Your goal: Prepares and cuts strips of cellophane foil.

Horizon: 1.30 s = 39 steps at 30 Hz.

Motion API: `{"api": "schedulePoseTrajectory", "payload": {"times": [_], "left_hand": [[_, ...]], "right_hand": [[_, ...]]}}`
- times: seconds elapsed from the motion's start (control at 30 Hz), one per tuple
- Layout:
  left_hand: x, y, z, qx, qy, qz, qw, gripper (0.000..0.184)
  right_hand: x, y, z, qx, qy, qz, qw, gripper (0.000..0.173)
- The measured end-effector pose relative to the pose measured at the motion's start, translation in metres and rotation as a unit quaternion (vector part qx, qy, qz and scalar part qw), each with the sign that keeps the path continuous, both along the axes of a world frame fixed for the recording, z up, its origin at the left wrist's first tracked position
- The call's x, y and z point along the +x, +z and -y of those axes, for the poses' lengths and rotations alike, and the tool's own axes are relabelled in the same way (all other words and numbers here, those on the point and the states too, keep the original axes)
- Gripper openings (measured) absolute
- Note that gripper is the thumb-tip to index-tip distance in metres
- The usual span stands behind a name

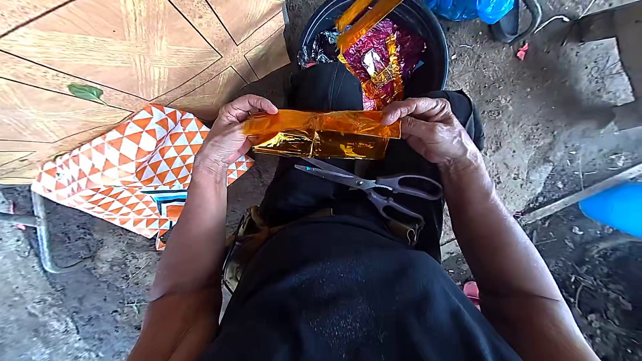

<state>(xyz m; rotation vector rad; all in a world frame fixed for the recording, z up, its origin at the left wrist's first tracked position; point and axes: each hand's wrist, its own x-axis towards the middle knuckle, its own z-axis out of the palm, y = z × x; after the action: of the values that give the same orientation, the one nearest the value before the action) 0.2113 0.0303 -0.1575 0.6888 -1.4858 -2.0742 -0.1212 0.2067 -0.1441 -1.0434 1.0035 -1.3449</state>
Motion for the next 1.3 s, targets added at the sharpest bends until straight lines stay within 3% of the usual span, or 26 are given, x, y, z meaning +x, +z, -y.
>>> {"api": "schedulePoseTrajectory", "payload": {"times": [0.17,0.53,1.3], "left_hand": [[-0.002,-0.008,-0.001,0.008,0.018,0.004,1.000,0.032],[-0.003,-0.017,-0.003,0.054,0.041,0.026,0.997,0.037],[-0.008,-0.025,-0.003,0.114,0.052,-0.017,0.992,0.042]], "right_hand": [[-0.001,-0.003,0.002,-0.057,0.033,-0.043,0.997,0.020],[-0.003,-0.004,0.001,-0.061,0.062,-0.143,0.986,0.019],[-0.002,-0.002,0.000,-0.075,0.117,-0.149,0.979,0.013]]}}
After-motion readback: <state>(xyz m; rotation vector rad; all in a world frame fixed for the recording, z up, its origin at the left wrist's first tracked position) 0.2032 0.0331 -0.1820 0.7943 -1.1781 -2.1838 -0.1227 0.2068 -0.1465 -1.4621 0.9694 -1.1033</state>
